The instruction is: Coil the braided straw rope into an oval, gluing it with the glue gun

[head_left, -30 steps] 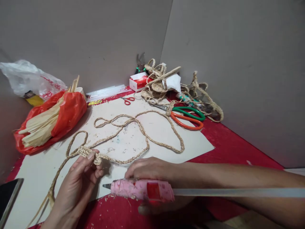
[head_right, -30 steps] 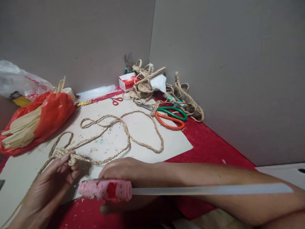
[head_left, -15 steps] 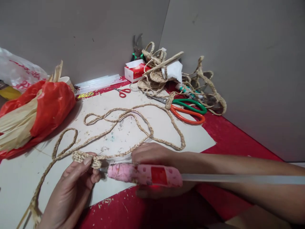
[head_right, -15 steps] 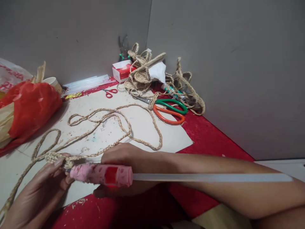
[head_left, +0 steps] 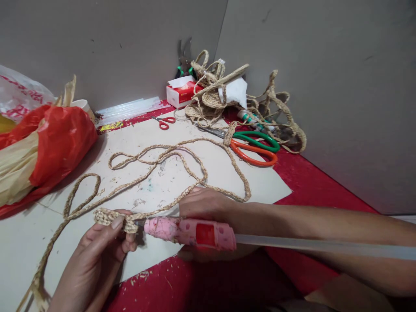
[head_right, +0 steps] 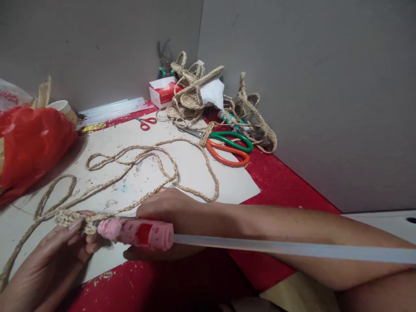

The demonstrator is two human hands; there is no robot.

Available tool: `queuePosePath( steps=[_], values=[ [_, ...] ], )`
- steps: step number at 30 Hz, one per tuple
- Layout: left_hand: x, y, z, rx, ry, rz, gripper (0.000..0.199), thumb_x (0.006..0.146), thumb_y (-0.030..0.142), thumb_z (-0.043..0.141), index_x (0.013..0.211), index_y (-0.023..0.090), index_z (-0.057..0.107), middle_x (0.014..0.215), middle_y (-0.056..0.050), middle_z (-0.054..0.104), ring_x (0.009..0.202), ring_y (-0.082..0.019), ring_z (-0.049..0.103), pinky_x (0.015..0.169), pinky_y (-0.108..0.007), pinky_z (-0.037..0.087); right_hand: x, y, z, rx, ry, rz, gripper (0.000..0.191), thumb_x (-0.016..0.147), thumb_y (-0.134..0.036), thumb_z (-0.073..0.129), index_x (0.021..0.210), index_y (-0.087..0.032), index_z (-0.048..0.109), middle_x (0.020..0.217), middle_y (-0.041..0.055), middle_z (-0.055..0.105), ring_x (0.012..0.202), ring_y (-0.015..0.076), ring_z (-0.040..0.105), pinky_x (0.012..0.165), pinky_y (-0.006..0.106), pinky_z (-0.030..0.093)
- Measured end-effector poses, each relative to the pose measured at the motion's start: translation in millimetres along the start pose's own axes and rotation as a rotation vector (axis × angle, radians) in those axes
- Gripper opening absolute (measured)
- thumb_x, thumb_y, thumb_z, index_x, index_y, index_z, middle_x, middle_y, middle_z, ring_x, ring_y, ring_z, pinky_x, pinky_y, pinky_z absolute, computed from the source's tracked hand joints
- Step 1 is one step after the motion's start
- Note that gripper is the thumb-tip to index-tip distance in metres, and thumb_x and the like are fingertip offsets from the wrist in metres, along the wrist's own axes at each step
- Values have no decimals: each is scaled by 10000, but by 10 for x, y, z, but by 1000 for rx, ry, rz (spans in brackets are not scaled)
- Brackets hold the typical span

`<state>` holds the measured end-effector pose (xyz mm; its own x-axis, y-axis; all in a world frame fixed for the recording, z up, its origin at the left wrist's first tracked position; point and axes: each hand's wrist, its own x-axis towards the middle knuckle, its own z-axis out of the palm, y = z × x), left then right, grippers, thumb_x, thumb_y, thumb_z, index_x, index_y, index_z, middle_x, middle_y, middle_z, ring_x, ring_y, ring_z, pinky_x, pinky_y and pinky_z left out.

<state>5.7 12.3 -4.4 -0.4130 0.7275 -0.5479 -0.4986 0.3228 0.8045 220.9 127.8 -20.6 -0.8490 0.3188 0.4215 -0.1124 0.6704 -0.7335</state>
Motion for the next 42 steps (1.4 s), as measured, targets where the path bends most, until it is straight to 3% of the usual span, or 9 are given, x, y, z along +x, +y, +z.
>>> queuePosePath(
  steps=[8,13,26,34,42],
  values=[
    [-23,-12,15,46,-47,7,293,625,277,860,875,144,786,669,-59,690,628,-145,613,630,-225,556,21,12,12,-12,-8,23,325,814,-401,663,648,-188,482,586,-54,429,555,96,387,566,246,340],
    [-25,-19,30,49,-29,7,236,659,256,846,861,149,787,661,-52,703,622,-128,636,635,-189,550,21,-2,-1,-34,-28,46,328,825,-404,655,652,-188,480,590,-47,455,560,96,401,576,242,345],
    [-49,-40,13,25,41,2,181,714,136,764,891,172,777,793,-54,727,649,-141,654,658,-243,590,-10,50,41,152,33,43,271,830,-360,674,706,-176,519,610,-45,489,537,71,454,545,202,371],
    [-55,-23,27,31,0,4,210,726,150,766,935,169,775,733,-44,708,637,-130,648,664,-226,579,-25,60,44,147,24,32,243,852,-365,660,753,-167,559,644,-38,512,571,69,460,579,196,373],
    [-66,-8,15,35,2,3,187,723,128,751,902,173,777,746,-54,726,648,-141,668,683,-238,587,-11,37,48,148,-3,115,354,862,-452,604,669,-175,498,604,-34,492,547,79,422,550,212,348]
  ],
)
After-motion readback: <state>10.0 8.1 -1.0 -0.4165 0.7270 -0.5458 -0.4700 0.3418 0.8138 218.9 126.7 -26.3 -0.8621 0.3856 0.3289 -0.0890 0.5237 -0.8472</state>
